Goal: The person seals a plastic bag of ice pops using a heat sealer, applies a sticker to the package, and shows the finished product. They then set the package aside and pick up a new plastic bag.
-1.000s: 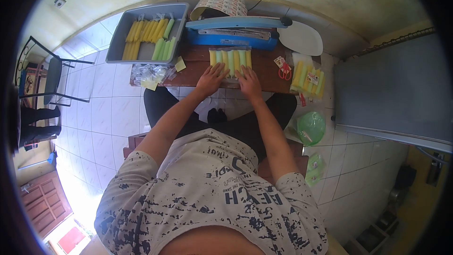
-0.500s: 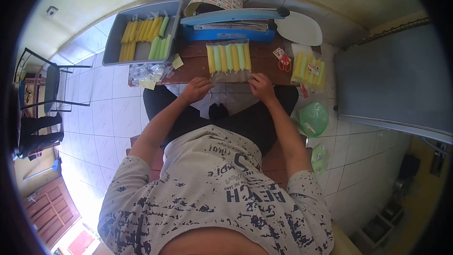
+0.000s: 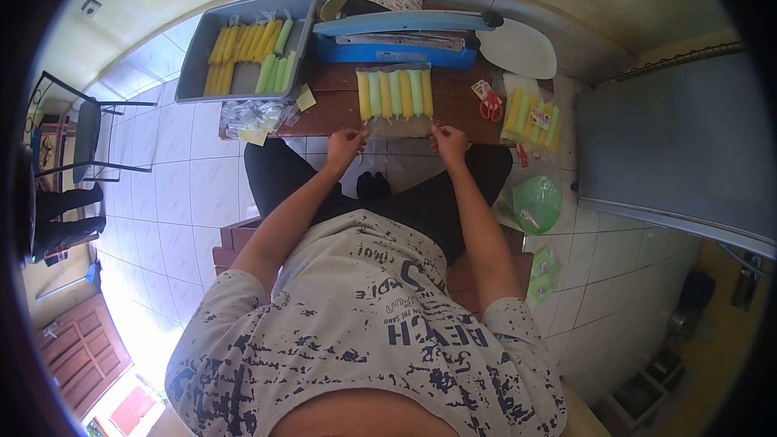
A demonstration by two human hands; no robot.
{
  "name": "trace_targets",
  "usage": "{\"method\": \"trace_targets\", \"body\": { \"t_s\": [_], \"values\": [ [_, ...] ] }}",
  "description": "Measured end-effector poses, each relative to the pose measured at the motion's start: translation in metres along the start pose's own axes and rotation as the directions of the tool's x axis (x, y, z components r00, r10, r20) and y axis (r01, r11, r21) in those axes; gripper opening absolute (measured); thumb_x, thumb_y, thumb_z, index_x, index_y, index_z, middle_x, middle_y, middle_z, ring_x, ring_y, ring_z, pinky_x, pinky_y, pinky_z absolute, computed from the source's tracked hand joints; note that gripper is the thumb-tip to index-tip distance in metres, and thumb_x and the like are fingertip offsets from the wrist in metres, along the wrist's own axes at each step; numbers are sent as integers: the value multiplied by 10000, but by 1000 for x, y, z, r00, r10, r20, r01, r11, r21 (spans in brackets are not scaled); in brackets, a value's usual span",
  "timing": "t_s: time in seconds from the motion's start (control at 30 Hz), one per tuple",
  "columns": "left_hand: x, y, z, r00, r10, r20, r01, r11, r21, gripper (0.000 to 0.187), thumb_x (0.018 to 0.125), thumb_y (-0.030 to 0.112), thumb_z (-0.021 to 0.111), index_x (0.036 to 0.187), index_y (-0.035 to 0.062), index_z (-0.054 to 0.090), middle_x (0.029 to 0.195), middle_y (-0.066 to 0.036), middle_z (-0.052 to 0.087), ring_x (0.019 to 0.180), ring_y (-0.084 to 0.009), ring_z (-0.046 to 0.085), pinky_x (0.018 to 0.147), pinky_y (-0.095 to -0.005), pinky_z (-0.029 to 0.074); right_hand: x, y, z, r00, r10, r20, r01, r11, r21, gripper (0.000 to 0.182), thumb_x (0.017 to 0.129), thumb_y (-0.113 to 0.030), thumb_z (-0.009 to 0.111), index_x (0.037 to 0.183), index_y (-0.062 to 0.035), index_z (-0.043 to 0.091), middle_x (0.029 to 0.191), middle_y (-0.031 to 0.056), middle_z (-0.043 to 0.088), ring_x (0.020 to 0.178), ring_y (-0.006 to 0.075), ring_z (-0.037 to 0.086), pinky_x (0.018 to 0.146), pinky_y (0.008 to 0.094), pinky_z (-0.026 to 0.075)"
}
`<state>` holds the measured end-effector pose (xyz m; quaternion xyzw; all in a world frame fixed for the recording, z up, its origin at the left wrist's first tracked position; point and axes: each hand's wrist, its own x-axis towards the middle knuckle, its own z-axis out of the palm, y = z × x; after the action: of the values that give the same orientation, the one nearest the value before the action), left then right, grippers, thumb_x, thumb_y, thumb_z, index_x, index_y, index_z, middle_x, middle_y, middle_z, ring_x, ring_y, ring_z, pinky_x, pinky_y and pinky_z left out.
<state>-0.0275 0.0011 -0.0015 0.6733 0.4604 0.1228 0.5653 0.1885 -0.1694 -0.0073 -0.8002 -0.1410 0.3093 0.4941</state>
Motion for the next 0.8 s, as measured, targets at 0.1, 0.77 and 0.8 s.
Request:
{"method": "trace_targets", "body": {
  "t_s": [0.1, 0.77, 0.8],
  "values": [
    [0, -8, 2, 999, -13, 31, 17, 992, -128, 277, 860, 274, 660, 865, 0, 704, 708, -84, 686, 639, -128, 660, 574, -269, 507, -2, 5, -3, 998, 11, 63, -17, 995, 97, 276, 901, -269, 631, 852, 3, 637, 736, 69, 657, 545, 116, 590, 466, 251, 464],
    [6, -6, -3, 969, -127, 212, 173, 962, -212, 387, 881, 388, 616, 954, 9, 640, 778, -90, 689, 611, -128, 643, 486, -237, 411, -10, -2, -5, 984, 133, 114, -149, 979, 141, 219, 898, -271, 623, 881, -52, 623, 738, 44, 645, 538, 106, 573, 479, 236, 447],
    [7, -7, -2, 970, -123, 210, 169, 962, -214, 387, 881, 388, 616, 954, 9, 640, 778, -90, 689, 611, -128, 643, 486, -237, 411, -9, 0, -5, 985, 129, 113, -144, 980, 140, 219, 898, -271, 623, 881, -52, 623, 738, 44, 645, 538, 106, 573, 479, 236, 447]
  ]
}}
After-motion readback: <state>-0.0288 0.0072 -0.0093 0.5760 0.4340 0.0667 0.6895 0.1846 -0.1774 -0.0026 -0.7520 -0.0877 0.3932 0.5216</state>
